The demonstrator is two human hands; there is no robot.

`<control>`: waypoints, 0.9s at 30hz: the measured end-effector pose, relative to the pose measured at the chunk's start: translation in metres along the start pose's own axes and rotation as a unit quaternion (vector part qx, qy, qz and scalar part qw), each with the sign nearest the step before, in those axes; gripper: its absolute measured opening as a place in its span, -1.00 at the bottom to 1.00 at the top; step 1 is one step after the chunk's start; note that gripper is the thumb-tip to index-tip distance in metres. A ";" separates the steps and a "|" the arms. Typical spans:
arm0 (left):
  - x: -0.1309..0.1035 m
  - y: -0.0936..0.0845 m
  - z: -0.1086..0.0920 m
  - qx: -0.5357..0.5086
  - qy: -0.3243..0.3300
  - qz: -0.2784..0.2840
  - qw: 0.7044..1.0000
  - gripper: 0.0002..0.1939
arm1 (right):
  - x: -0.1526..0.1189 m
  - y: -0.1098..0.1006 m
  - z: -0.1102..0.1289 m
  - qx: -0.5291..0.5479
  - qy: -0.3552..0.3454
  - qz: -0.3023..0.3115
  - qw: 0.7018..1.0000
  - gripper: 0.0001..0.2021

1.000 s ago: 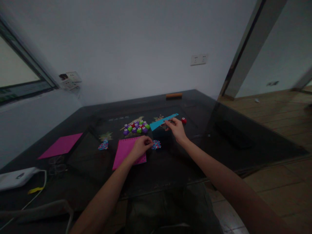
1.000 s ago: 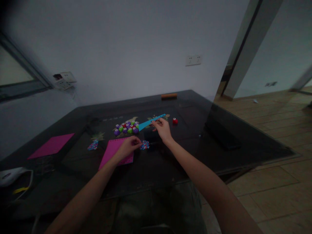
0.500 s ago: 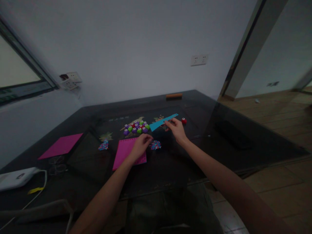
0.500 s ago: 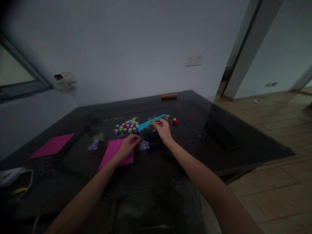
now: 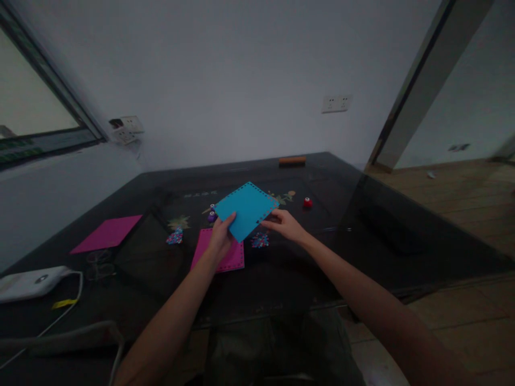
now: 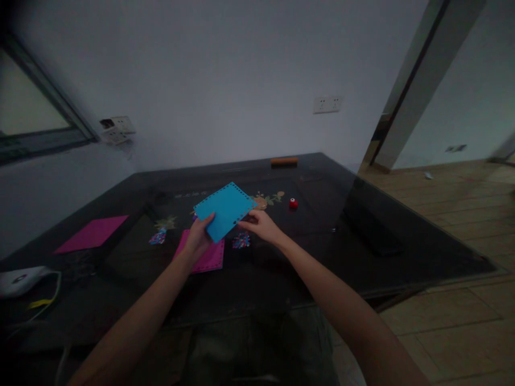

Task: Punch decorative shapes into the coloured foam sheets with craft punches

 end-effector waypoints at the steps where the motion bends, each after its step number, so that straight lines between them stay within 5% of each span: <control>1: 0.001 -0.002 0.000 -0.005 0.006 -0.008 1.000 -0.57 | 0.001 -0.001 -0.002 0.012 0.014 0.015 1.000 -0.70; 4: 0.003 -0.006 0.001 -0.003 0.007 -0.006 1.000 -0.60 | 0.004 -0.009 -0.002 0.045 0.032 0.005 0.998 -0.61; 10: 0.004 -0.006 0.010 0.099 -0.031 0.030 0.994 -0.63 | 0.006 -0.032 -0.005 0.036 0.019 -0.141 0.989 -0.67; 15: 0.005 -0.006 0.015 0.158 -0.002 0.057 0.986 -0.60 | 0.006 -0.034 -0.015 0.072 0.067 -0.148 0.984 -0.68; 27: 0.013 -0.011 0.018 0.253 0.057 0.054 0.964 -0.63 | 0.008 -0.047 -0.016 -0.013 0.016 -0.228 0.973 -0.68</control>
Point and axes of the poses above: each hand's wrist, its own x-axis towards the middle knuckle, its own y-axis out of the palm, z = x × y, the point moved 3 cm from there along x, towards the middle knuckle, and after that the axes turned 13 degrees about x, right-handed, at the moved point
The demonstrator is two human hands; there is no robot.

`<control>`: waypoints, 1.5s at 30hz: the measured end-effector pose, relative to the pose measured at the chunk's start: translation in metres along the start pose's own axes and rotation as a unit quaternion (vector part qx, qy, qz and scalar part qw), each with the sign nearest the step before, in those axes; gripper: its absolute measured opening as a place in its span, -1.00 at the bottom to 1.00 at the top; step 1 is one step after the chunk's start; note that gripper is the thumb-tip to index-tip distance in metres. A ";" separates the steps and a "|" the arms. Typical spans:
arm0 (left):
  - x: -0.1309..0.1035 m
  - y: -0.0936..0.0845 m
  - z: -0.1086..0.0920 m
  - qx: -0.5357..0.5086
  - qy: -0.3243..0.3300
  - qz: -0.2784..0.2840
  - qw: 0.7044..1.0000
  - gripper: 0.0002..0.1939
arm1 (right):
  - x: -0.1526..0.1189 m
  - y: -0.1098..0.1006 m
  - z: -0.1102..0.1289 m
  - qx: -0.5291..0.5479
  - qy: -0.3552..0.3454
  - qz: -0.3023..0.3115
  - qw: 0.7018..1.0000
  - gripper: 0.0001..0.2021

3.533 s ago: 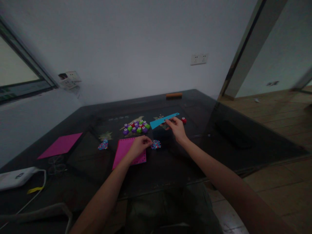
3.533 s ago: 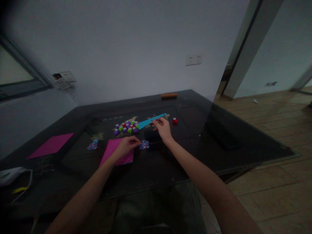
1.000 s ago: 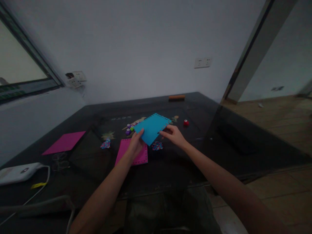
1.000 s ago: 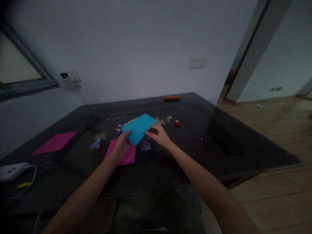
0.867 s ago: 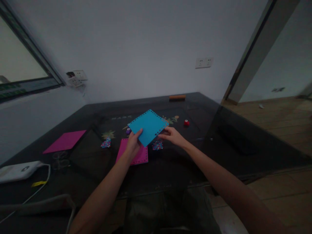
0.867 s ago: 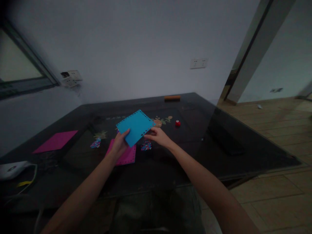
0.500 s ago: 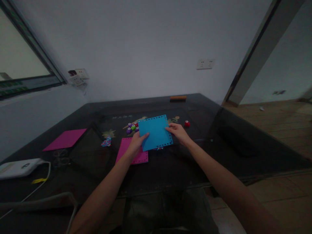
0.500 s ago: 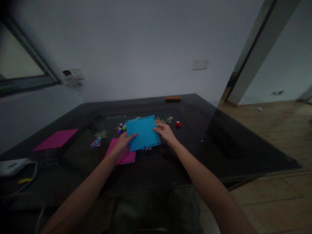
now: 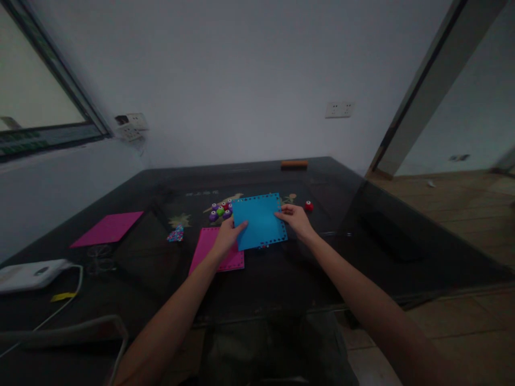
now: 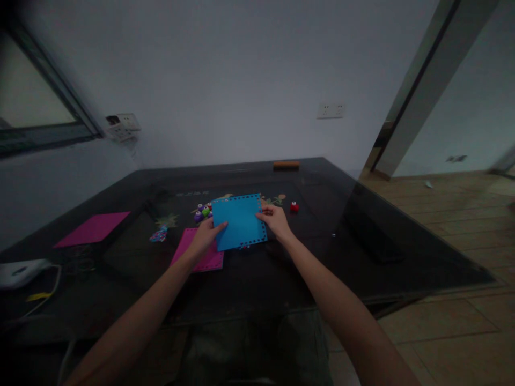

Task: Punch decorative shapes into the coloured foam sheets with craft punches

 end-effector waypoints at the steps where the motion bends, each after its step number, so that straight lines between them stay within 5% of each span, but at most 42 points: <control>1: 0.000 0.000 0.000 0.005 0.004 -0.001 1.000 -0.65 | 0.001 -0.001 0.000 -0.003 -0.006 -0.011 1.000 -0.67; 13: -0.005 0.003 -0.012 -0.039 0.024 0.030 0.999 -0.66 | 0.004 -0.008 0.004 -0.001 -0.018 -0.024 1.000 -0.68; 18: -0.005 0.001 -0.011 -0.005 0.026 -0.046 0.999 -0.71 | 0.008 -0.015 0.009 0.022 -0.026 -0.041 0.999 -0.66; 28: -0.005 0.007 -0.006 0.025 0.103 -0.092 0.990 -0.73 | 0.014 -0.035 0.041 0.098 -0.031 -0.079 0.992 -0.51; 35: -0.031 0.028 -0.026 0.194 0.220 -0.048 0.955 -0.79 | 0.003 -0.093 0.069 0.126 -0.022 -0.120 0.985 -0.43; 40: -0.057 0.051 -0.041 0.301 0.323 0.055 0.896 -0.77 | -0.029 -0.148 0.043 0.040 0.057 -0.143 0.987 -0.46; 45: -0.071 0.075 -0.064 0.329 0.365 0.113 0.863 -0.73 | -0.040 -0.163 0.027 -0.102 0.113 -0.094 0.984 -0.46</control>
Point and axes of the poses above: each hand's wrist, its own x-axis towards the middle knuckle, its own y-axis out of the palm, z = x × y, the point moved 3 cm from there along x, towards the middle knuckle, and after that the axes turned 13 degrees about x, right-handed, at the moved point
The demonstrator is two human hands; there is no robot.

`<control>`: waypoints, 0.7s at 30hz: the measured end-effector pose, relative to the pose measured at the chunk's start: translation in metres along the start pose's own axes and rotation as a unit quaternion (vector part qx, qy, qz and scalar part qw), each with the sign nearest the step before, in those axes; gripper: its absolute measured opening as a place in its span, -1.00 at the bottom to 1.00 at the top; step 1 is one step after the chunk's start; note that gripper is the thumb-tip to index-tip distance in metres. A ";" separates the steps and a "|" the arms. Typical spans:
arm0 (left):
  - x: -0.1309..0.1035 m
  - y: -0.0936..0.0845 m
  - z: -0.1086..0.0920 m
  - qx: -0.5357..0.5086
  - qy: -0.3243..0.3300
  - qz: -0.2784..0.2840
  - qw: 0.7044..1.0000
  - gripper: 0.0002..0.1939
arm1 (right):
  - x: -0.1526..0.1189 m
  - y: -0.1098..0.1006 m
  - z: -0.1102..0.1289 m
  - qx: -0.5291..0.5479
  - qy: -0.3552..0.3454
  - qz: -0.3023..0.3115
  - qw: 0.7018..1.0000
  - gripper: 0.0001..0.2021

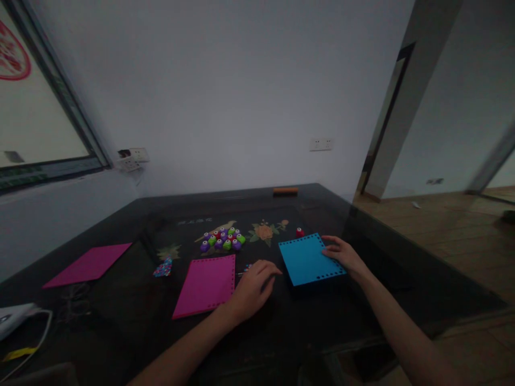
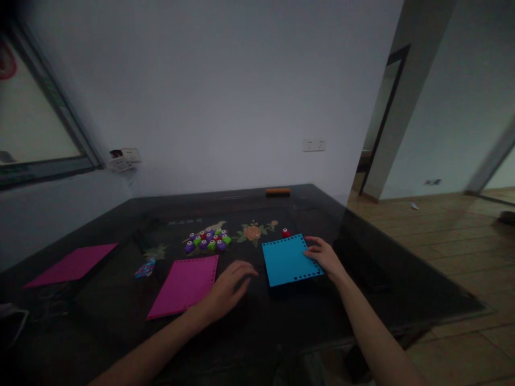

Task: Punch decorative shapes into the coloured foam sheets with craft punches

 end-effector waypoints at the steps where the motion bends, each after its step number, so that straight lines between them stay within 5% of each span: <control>1: 0.005 0.004 -0.004 0.002 0.002 0.010 1.000 -0.73 | 0.000 0.000 0.000 -0.029 -0.003 0.001 1.000 -0.46; 10: 0.024 0.059 -0.013 0.074 -0.009 0.052 0.996 -0.67 | 0.010 -0.008 -0.005 -0.163 -0.029 0.012 0.986 -0.50; 21: 0.018 0.066 -0.008 0.113 0.010 0.116 0.987 -0.63 | 0.016 -0.007 -0.006 -0.248 -0.099 -0.025 0.963 -0.56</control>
Point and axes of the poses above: each hand's wrist, its own x-axis towards the middle knuckle, its own y-axis out of the palm, z = x × y, the point moved 3 cm from there along x, towards the middle knuckle, and after that the axes turned 13 degrees about x, right-handed, at the moved point
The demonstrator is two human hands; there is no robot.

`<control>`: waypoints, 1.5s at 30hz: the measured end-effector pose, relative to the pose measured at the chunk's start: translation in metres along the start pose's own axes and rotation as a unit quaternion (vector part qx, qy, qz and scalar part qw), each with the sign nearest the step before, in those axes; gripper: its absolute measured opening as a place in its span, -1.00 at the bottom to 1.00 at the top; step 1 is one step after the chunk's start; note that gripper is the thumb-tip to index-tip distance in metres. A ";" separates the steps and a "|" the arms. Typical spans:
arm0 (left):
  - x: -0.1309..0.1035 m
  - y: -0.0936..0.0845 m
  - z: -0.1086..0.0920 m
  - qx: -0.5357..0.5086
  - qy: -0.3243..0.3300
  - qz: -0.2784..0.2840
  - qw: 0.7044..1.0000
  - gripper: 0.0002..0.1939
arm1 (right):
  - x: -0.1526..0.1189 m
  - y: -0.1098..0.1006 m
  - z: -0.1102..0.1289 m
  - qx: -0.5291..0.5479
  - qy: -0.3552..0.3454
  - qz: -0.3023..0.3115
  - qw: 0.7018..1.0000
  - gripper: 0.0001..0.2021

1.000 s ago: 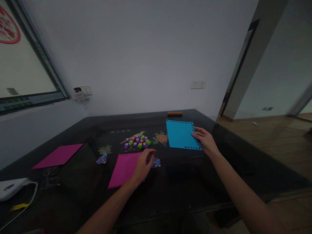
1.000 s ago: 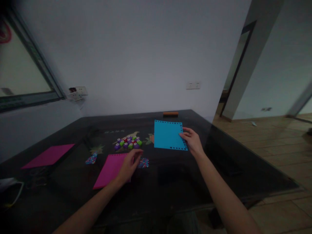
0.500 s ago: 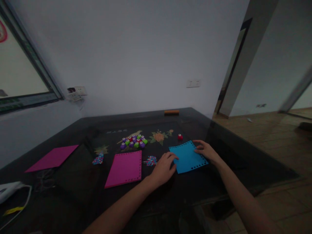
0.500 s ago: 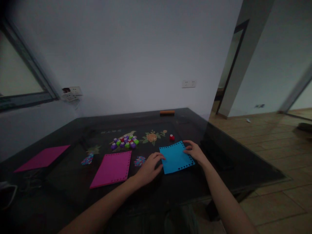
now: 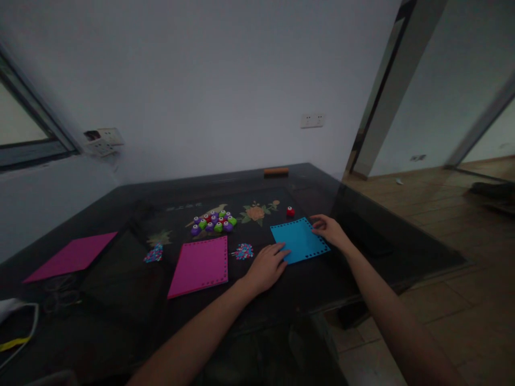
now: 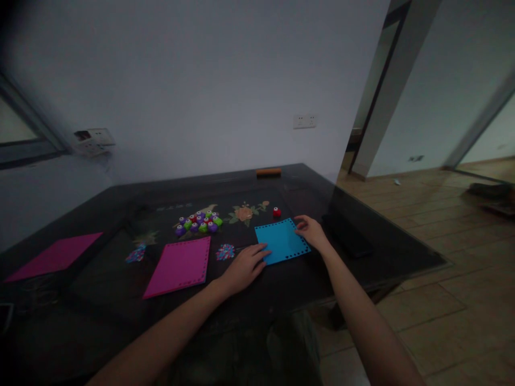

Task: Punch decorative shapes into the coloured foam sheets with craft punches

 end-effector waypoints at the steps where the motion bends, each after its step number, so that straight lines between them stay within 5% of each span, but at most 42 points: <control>1: 0.000 0.000 0.000 0.001 0.003 0.000 1.000 -0.63 | -0.001 0.001 0.002 -0.008 -0.010 0.002 1.000 -0.57; 11: 0.000 0.002 0.003 -0.022 0.005 0.004 1.000 -0.63 | 0.000 0.004 0.001 -0.109 -0.048 0.030 0.992 -0.64; 45: -0.001 -0.001 0.004 -0.056 -0.005 -0.008 0.998 -0.61 | -0.003 0.004 0.002 -0.082 -0.053 0.025 0.995 -0.65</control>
Point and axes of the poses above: each hand's wrist, its own x-axis towards the middle knuckle, its own y-axis out of the palm, z = x × y, the point moved 3 cm from there along x, towards the middle knuckle, and after that the axes turned 13 degrees about x, right-handed, at the moved point
